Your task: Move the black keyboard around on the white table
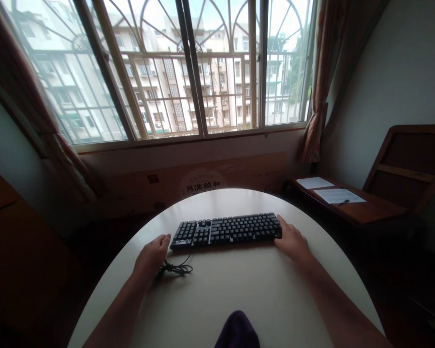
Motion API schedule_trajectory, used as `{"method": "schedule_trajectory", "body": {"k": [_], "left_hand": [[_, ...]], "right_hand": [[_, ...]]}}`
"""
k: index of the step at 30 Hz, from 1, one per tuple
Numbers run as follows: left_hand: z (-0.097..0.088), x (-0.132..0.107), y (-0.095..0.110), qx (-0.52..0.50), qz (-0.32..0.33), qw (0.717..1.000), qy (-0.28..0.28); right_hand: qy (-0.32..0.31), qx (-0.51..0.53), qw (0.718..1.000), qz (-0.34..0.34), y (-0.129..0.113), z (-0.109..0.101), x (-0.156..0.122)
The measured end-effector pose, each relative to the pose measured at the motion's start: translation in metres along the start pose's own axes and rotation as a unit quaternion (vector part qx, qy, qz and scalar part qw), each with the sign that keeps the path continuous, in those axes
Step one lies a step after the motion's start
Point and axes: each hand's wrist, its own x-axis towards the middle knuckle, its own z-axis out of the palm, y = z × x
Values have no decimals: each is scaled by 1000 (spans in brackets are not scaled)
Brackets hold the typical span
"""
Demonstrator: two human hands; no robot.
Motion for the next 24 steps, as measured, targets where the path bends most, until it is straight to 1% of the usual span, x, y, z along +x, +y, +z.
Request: {"method": "schedule_trajectory", "body": {"k": [3,6,9,14,16,19,21,24], "left_hand": [[6,1,1,8,20,1000,-15],[10,0,4,28,35,999,-10],[12,0,6,34,33,999,-2],[16,4,3,25,17,999,-10],[16,5,2,21,17,1000,-16],[14,5,0,18,14,1000,-20],[10,4,0,46,12,999,-7],[1,-1,5,141,5,990,29]], "right_hand": [[4,1,1000,-3,-1,3,0],[12,0,1000,-10,-4,7,0],[11,7,1000,-8,-4,11,2],[-2,44,998,35,10,12,12],[0,56,998,41,15,10,15],[2,41,998,40,17,7,16],[-2,27,999,32,14,5,13],[-2,18,1000,17,6,0,8]]}}
